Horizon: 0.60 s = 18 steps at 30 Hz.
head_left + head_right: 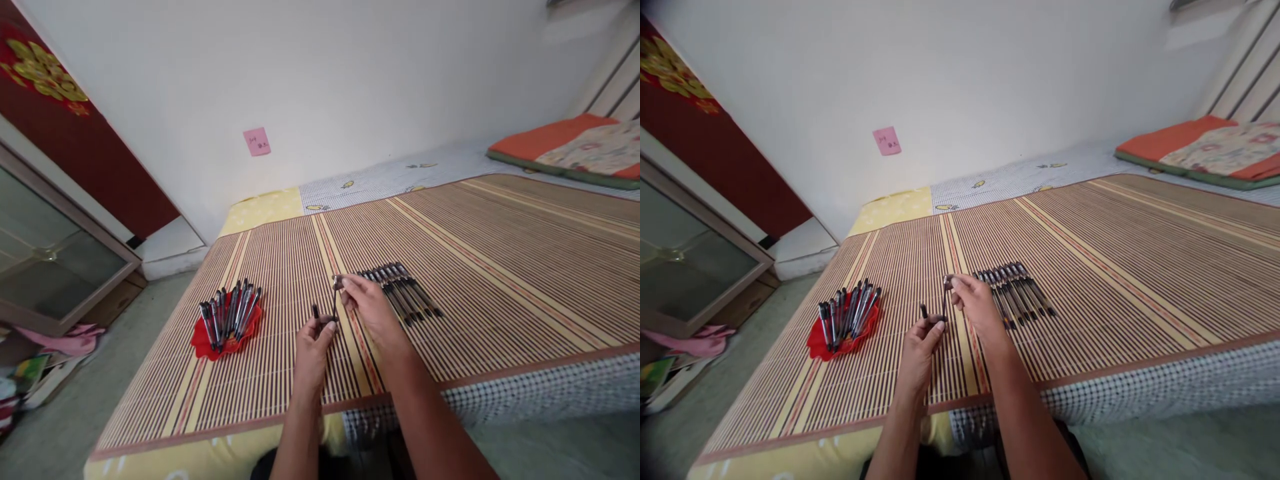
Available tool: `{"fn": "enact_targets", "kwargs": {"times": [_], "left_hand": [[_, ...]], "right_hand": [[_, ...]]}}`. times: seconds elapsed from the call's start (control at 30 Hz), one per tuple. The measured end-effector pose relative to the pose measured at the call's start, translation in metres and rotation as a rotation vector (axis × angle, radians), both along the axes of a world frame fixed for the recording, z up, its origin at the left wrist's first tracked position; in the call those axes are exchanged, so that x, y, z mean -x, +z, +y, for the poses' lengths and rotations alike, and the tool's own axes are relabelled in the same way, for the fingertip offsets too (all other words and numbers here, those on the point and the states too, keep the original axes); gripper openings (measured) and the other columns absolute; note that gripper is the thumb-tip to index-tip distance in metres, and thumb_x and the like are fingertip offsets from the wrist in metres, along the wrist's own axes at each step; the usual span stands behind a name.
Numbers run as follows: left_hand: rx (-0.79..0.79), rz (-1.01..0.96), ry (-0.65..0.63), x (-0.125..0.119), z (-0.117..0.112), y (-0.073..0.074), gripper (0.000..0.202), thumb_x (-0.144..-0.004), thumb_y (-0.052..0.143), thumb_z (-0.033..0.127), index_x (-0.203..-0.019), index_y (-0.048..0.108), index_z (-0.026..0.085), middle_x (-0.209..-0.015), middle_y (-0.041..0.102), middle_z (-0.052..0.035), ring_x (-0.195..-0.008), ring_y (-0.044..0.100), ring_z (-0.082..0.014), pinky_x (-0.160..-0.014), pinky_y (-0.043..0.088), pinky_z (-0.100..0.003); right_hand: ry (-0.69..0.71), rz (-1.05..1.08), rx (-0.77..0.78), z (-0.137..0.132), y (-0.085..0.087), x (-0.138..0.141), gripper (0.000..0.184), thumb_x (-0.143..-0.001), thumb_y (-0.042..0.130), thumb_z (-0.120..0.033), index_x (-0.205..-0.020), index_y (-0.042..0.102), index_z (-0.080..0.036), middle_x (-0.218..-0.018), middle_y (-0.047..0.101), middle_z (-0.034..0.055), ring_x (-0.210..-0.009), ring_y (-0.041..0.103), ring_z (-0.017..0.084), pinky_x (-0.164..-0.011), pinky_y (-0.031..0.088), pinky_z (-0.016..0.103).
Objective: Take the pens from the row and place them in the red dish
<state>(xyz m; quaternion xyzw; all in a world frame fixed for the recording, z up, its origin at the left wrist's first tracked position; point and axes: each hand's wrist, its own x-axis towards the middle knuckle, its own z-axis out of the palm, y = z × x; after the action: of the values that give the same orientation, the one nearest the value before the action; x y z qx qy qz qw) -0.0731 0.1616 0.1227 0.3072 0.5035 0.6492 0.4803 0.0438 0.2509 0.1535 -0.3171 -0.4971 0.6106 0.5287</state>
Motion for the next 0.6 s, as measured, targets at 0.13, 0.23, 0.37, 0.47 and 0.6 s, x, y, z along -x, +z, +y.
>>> {"fn": "enact_targets", "kwargs": {"times": [0.13, 0.23, 0.37, 0.47, 0.6], "left_hand": [[-0.008, 0.025, -0.024, 0.000, 0.001, -0.005, 0.029, -0.069, 0.082, 0.034, -0.088, 0.072, 0.015, -0.082, 0.070, -0.0042, -0.078, 0.064, -0.0154, -0.078, 0.048, -0.027], [-0.005, 0.037, -0.013, -0.001, 0.000, -0.005, 0.029, -0.068, 0.082, 0.035, -0.086, 0.071, 0.015, -0.081, 0.070, -0.0041, -0.077, 0.063, -0.0155, -0.078, 0.048, -0.027], [0.004, 0.067, -0.017, -0.003, -0.002, 0.002, 0.028, -0.068, 0.082, 0.035, -0.085, 0.070, 0.015, -0.081, 0.070, -0.0039, -0.076, 0.062, -0.0155, -0.075, 0.047, -0.027], [0.003, 0.121, -0.051, -0.004, -0.004, 0.007, 0.031, -0.072, 0.080, 0.040, -0.089, 0.072, 0.015, -0.083, 0.070, -0.0055, -0.078, 0.062, -0.0167, -0.076, 0.047, -0.027], [-0.004, 0.231, -0.116, -0.001, -0.004, 0.005, 0.040, -0.086, 0.066, 0.050, -0.105, 0.074, 0.016, -0.091, 0.072, -0.0082, -0.077, 0.061, -0.0170, -0.074, 0.046, -0.027]], "right_hand": [[0.014, 0.020, 0.005, 0.002, -0.001, -0.001, 0.025, -0.079, 0.070, -0.041, -0.085, 0.069, -0.017, -0.058, 0.056, -0.0033, -0.053, 0.045, 0.010, -0.052, 0.033, 0.025], [0.047, 0.026, 0.027, 0.002, 0.001, -0.002, 0.025, -0.077, 0.072, -0.041, -0.082, 0.067, -0.017, -0.057, 0.057, -0.0035, -0.051, 0.047, 0.009, -0.050, 0.034, 0.023], [0.130, 0.047, 0.043, 0.000, 0.005, -0.005, 0.027, -0.075, 0.075, -0.042, -0.083, 0.065, -0.017, -0.071, 0.068, 0.0012, -0.055, 0.055, 0.010, -0.049, 0.039, 0.022], [0.110, 0.081, 0.054, 0.001, 0.005, -0.008, 0.027, -0.075, 0.076, -0.040, -0.085, 0.064, -0.017, -0.079, 0.071, 0.0033, -0.058, 0.058, 0.010, -0.054, 0.047, 0.023], [-0.026, 0.168, 0.048, 0.003, 0.009, -0.015, 0.023, -0.076, 0.076, -0.036, -0.082, 0.062, -0.017, -0.077, 0.069, 0.0018, -0.057, 0.058, 0.009, -0.057, 0.051, 0.023]]}}
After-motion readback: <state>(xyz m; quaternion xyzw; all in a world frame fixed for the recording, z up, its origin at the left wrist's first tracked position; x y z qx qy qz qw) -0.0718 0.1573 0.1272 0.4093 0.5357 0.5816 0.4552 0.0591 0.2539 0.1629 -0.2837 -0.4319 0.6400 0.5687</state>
